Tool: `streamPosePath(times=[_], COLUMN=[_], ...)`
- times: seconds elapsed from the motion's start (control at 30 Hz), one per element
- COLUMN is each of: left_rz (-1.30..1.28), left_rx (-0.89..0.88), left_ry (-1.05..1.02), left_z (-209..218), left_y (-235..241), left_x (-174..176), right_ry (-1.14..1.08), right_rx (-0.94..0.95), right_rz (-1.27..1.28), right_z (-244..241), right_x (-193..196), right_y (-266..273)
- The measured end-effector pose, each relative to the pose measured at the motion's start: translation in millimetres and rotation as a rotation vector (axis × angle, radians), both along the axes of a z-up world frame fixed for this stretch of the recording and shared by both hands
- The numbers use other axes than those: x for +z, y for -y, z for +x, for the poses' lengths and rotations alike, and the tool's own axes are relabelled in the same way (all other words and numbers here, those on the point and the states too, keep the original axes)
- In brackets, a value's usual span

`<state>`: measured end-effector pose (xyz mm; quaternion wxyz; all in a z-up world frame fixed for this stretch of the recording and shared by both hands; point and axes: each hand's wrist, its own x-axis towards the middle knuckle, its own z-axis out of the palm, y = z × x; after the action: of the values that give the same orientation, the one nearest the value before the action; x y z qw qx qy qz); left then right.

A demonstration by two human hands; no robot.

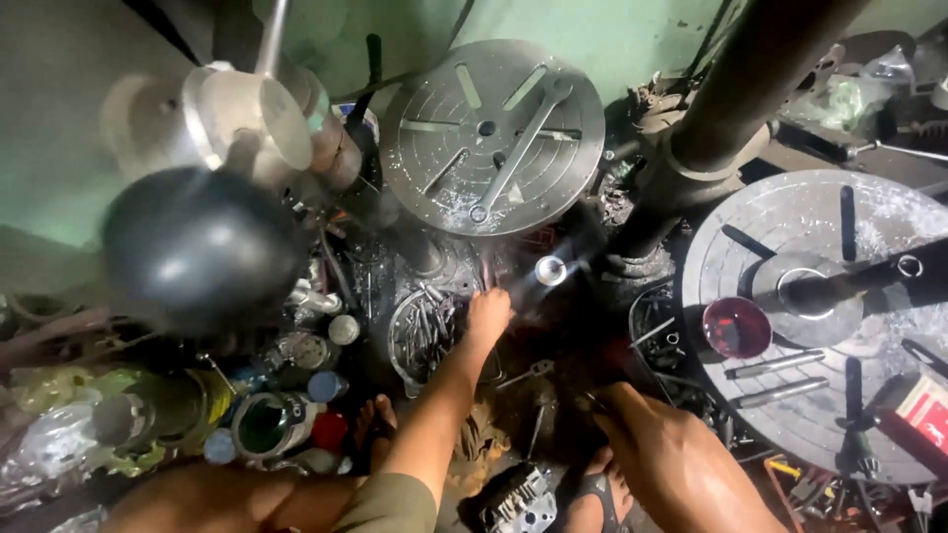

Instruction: Cleaning and inspecting a motorcycle engine cylinder head using a cloth and a small scraping tool in a workshop.

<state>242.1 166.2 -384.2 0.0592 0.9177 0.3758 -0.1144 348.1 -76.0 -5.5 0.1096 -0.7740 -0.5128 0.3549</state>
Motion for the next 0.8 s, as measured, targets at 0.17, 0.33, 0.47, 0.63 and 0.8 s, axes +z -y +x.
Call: streamPosePath(times=[0.17,0.33,0.47,0.63,0.8], left_rz=[-0.414,-0.224,-0.344,-0.606,-0.779], left_rx=[0.554,0.575,0.531,0.217,0.262], left_ry=[0.490,0.757,0.832,0.718,0.682], left_z=[-21,-58,-89,-117,-136], left_y=[5,-11,5,37,97], left_x=[93,60,163,319,442], right_ry=[0.045,0.030,-0.001,-0.103,-0.353], right_rx=[-0.059,-0.064,-0.046,0.015,-0.078], right_rz=[0.045,0.088,0.201,0.369,0.313], right_z=[-5,-21,-35,-60,-97], right_x=[6,21,26,25,46], right_y=[-3,-10,-11,-13,-12])
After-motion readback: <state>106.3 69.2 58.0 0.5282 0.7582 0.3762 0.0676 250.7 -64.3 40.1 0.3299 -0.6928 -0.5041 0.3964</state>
